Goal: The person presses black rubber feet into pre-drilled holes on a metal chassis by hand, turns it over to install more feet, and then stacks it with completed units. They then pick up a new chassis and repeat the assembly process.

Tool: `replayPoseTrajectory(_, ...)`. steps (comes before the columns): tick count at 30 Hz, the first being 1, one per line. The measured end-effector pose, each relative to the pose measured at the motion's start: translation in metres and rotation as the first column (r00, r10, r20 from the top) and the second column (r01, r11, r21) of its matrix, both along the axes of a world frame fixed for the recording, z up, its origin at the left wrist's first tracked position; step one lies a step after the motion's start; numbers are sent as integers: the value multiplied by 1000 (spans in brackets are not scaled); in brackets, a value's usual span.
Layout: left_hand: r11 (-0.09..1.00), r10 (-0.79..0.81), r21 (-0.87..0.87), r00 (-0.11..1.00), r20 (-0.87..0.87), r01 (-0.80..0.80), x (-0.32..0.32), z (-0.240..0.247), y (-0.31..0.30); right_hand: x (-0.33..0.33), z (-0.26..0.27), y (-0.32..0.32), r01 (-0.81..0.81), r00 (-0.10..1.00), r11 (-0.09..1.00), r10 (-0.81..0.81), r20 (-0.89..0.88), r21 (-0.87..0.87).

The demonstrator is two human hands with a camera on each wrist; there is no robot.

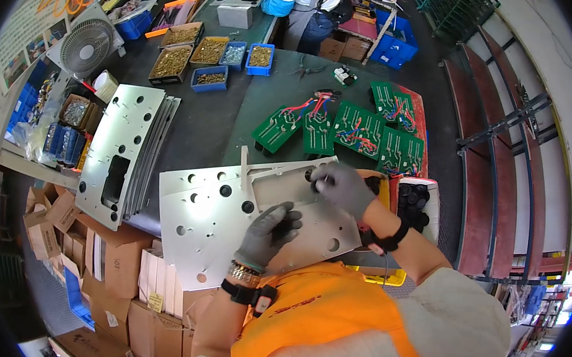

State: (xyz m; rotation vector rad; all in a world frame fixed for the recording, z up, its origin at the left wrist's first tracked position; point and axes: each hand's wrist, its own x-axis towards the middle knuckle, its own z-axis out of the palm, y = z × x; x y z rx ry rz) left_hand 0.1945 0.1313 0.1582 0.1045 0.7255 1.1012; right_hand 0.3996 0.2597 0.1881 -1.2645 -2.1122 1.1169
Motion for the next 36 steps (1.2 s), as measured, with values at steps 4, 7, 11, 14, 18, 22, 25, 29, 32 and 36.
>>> replayPoseTrajectory(4,994,99,55,993,-66,-95,-22,7,-11,21,-38,56,-78,958,967,5,288,243)
replayPoseTrajectory(7,999,31,-9,918,-395,-38,-33,11,-23,29,-47,57,-250,902,851,30,431,463)
replayPoseTrajectory(11,997,-17,-74,836,-549,-28,-37,5,-34,32,-48,53,-290,881,813,20,472,505)
replayPoseTrajectory(14,995,-36,-96,829,-558,-21,-38,5,-31,32,-55,56,-303,863,789,-11,505,535)
replayPoseTrajectory(18,993,-70,-117,811,-581,2,-38,3,-29,28,-53,59,-314,818,858,28,574,405)
replayPoseTrajectory(22,994,-69,-110,815,-575,6,-39,1,-29,23,-49,62,-290,806,887,24,591,359)
replayPoseTrajectory(25,993,-61,-116,822,-567,-6,-39,0,-29,27,-56,61,-285,838,879,35,545,382)
replayPoseTrajectory(29,993,-49,-114,825,-562,-19,-38,1,-29,35,-67,59,-234,943,775,33,332,587)
replayPoseTrajectory(32,994,-35,-102,836,-548,-25,-38,0,-30,34,-67,59,-243,932,792,32,361,559)
replayPoseTrajectory(36,993,-47,-113,820,-570,-21,-36,3,-28,33,-64,67,-267,897,858,55,439,438)
